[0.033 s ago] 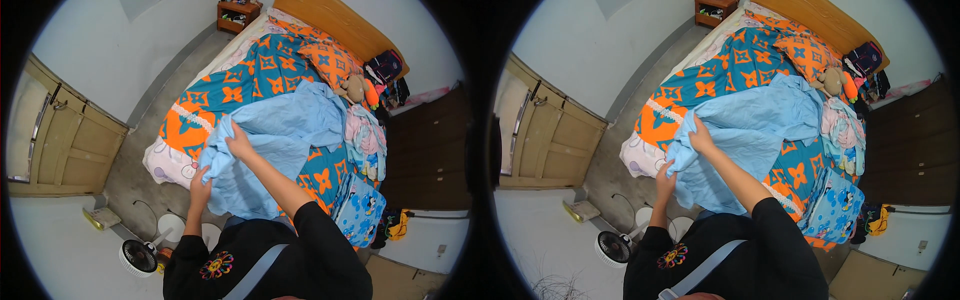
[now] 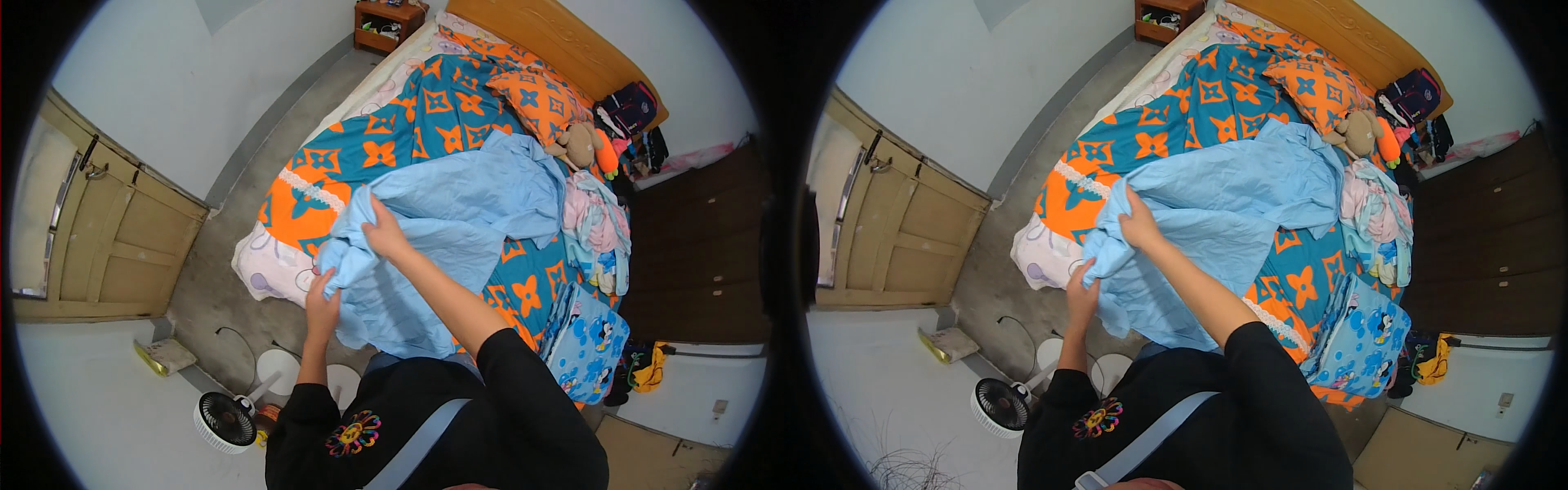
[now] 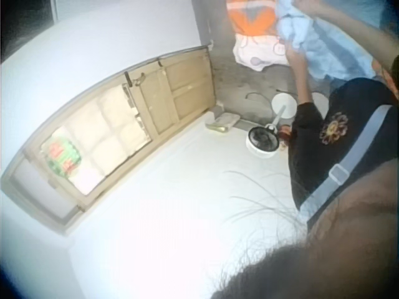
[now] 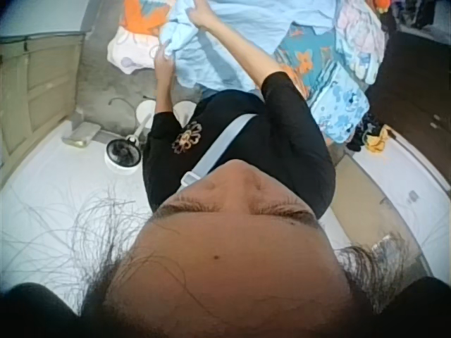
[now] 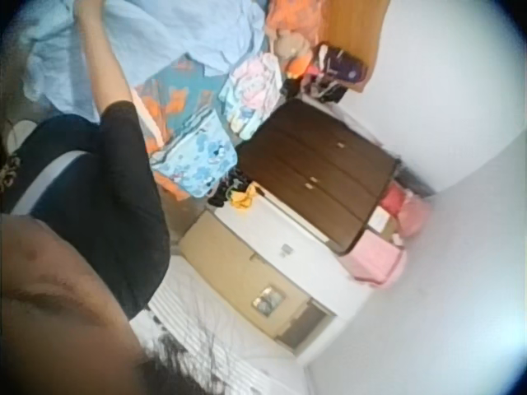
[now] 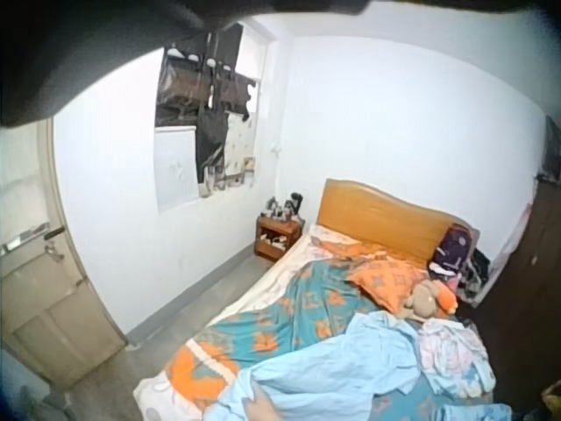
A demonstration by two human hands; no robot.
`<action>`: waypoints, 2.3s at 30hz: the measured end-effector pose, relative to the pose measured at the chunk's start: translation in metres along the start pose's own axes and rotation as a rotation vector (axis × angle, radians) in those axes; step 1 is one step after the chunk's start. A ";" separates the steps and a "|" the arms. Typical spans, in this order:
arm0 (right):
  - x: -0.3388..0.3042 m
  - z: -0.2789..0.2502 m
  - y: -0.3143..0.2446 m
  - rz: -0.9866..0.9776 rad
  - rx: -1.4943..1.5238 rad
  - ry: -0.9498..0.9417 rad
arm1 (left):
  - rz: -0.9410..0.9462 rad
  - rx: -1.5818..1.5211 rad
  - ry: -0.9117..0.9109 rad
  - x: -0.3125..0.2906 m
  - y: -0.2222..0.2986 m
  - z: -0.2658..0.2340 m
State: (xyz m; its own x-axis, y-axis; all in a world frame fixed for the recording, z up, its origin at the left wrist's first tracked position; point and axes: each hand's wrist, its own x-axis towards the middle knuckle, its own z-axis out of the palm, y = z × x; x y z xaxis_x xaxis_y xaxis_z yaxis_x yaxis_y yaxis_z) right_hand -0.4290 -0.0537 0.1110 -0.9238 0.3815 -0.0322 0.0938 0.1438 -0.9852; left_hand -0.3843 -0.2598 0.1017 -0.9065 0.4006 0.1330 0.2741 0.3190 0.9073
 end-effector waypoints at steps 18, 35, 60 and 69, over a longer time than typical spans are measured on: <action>-0.122 -0.092 0.113 0.406 -0.358 -0.433 | -0.144 0.275 0.218 0.079 -0.141 0.007; -0.295 -0.160 0.241 0.828 -0.466 -0.472 | -0.088 0.332 -0.409 -0.123 -0.098 0.176; -0.311 -0.148 0.183 0.637 0.462 -0.419 | -0.200 0.342 -0.339 -0.198 -0.014 0.217; -0.324 -0.183 0.168 0.889 0.366 -0.097 | -0.162 0.211 -0.281 -0.163 0.051 0.176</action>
State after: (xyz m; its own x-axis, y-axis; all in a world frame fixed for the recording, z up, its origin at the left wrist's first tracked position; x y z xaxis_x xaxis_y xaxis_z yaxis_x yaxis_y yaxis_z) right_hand -0.0456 0.0142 -0.0133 -0.5993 0.1339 -0.7893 0.6674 -0.4608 -0.5850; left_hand -0.1658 -0.1574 0.0559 -0.8284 0.5409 -0.1459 0.2211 0.5550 0.8019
